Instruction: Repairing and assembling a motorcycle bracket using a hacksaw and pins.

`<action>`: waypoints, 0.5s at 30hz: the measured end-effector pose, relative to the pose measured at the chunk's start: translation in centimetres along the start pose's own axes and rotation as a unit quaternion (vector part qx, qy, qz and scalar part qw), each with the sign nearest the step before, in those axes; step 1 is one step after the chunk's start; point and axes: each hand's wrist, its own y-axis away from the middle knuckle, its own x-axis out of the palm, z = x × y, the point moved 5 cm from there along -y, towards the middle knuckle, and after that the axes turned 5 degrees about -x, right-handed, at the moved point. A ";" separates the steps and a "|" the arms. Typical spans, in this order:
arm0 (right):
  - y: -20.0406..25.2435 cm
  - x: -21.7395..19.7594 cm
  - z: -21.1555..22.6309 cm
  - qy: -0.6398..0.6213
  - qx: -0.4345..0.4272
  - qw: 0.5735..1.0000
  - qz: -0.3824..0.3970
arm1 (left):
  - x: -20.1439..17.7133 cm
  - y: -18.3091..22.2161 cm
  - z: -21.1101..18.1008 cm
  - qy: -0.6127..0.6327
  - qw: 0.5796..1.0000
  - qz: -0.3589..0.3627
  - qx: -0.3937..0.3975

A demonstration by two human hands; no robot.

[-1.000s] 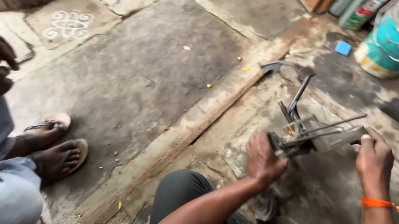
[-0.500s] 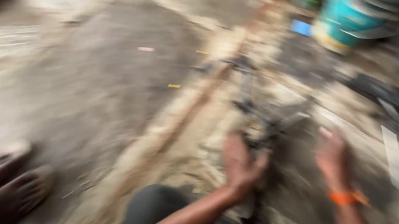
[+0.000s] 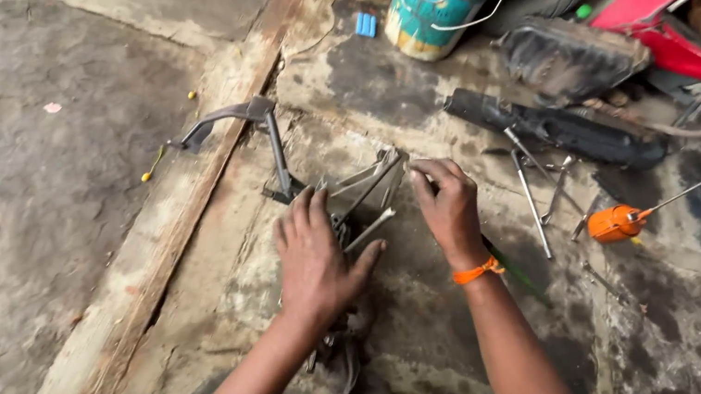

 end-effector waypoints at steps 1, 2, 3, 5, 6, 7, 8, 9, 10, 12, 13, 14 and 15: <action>-0.5 -0.1 0.4 -0.013 -0.020 1.000 0.012 | 0.9 -0.8 0.2 0.002 1.000 -0.003 0.024; -0.8 0.0 0.9 -0.028 -0.039 0.998 0.030 | 2.0 -1.2 0.6 0.004 0.999 -0.005 0.043; -1.1 0.3 0.0 -0.026 -0.041 0.998 0.033 | 2.1 -1.5 0.7 0.008 0.999 -0.005 0.041; -0.3 0.7 -1.4 -0.011 -0.036 0.999 0.014 | 2.8 -0.7 1.0 0.029 0.997 0.045 0.058; -0.4 0.5 -1.0 -0.012 -0.028 0.999 0.017 | 2.9 -0.5 1.1 0.028 0.997 0.054 0.055; -0.4 0.6 -1.5 -0.057 0.079 0.994 0.054 | 2.7 -0.4 1.0 0.023 0.997 0.037 0.067; -0.7 0.8 -2.0 -0.101 0.179 0.975 0.089 | 2.4 -0.6 0.7 0.020 0.996 0.014 0.081; -0.4 0.8 -2.2 -0.101 0.181 0.974 0.089 | 2.4 -0.6 0.7 0.020 0.996 0.016 0.080; -0.5 0.4 -1.4 -0.068 0.082 0.992 0.070 | 2.4 -0.5 0.7 0.026 0.997 0.011 0.078; -0.4 0.0 -0.6 -0.034 -0.015 0.998 0.056 | 2.5 -0.2 0.8 0.034 0.997 0.009 0.073; -0.5 0.0 -0.6 -0.029 -0.016 0.998 0.061 | 2.3 0.0 0.8 0.035 0.996 -0.011 0.079; -0.8 0.0 -0.5 -0.026 -0.020 0.997 0.065 | 2.1 0.0 0.7 0.036 0.995 -0.034 0.086; -0.9 0.0 -0.8 -0.026 -0.019 0.997 0.066 | 2.1 0.0 0.7 0.036 0.995 -0.033 0.084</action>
